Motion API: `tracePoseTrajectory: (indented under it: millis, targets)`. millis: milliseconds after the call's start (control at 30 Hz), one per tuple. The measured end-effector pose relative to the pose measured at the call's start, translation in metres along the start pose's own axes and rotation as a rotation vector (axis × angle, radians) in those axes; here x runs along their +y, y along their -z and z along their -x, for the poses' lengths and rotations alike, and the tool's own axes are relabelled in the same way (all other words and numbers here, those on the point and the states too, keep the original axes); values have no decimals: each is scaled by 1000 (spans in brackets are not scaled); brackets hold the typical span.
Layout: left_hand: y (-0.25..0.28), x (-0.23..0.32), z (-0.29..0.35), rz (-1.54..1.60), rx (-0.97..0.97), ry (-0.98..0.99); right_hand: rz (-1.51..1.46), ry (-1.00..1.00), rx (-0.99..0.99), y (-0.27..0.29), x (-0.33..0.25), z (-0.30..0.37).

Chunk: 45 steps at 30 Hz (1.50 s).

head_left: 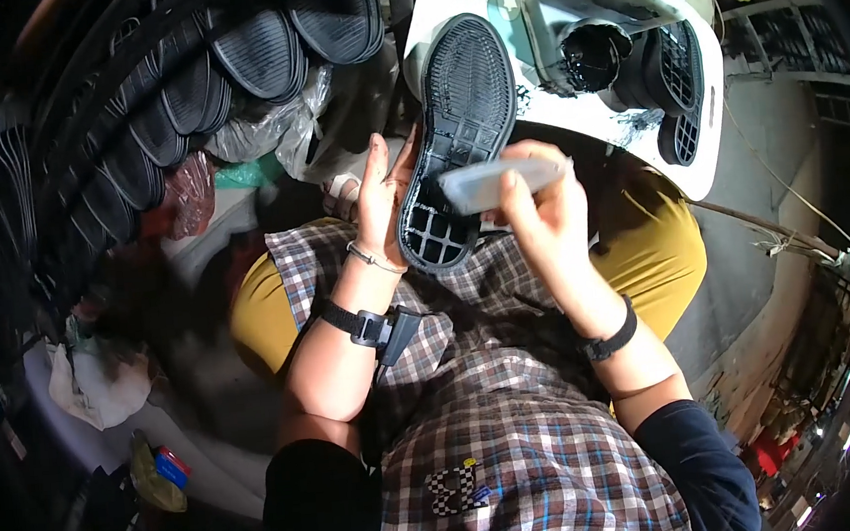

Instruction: The recorder is applying a liquid adhesive or treatment to the bottom of black shoe soles using a small applicator pad.

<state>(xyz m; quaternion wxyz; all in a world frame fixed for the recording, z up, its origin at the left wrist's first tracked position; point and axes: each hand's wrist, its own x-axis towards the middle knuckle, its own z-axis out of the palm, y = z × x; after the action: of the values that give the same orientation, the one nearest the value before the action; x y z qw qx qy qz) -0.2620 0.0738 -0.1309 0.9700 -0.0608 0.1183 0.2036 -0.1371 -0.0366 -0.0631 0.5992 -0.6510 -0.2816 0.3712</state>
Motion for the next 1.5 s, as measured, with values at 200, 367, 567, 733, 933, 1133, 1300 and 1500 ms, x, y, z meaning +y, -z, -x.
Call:
tracePoseTrajectory:
  millis: [200,367,567,733,933,1133,1300,1500]
  targets:
    - [-1,-6,3,-168,145,-39,37,-71,-259,10,-7,22]
    - [5,-2,0,-242,106,16,-68,-110,-182,5,-9,3]
    - [5,-3,-5,-273,218,-49,142,-101,-511,21,-17,-2]
    - [5,-2,-4,-215,196,-24,152,-7,-436,47,-33,-24]
    - [3,-1,11,-97,91,64,455,618,-539,54,-20,-39]
    - [1,5,16,-5,98,72,671,688,-724,47,-22,-61]
    - [7,9,20,-31,63,89,659,680,-740,45,-24,-88]
    - [6,8,22,40,0,79,756,689,-627,41,-16,-119]
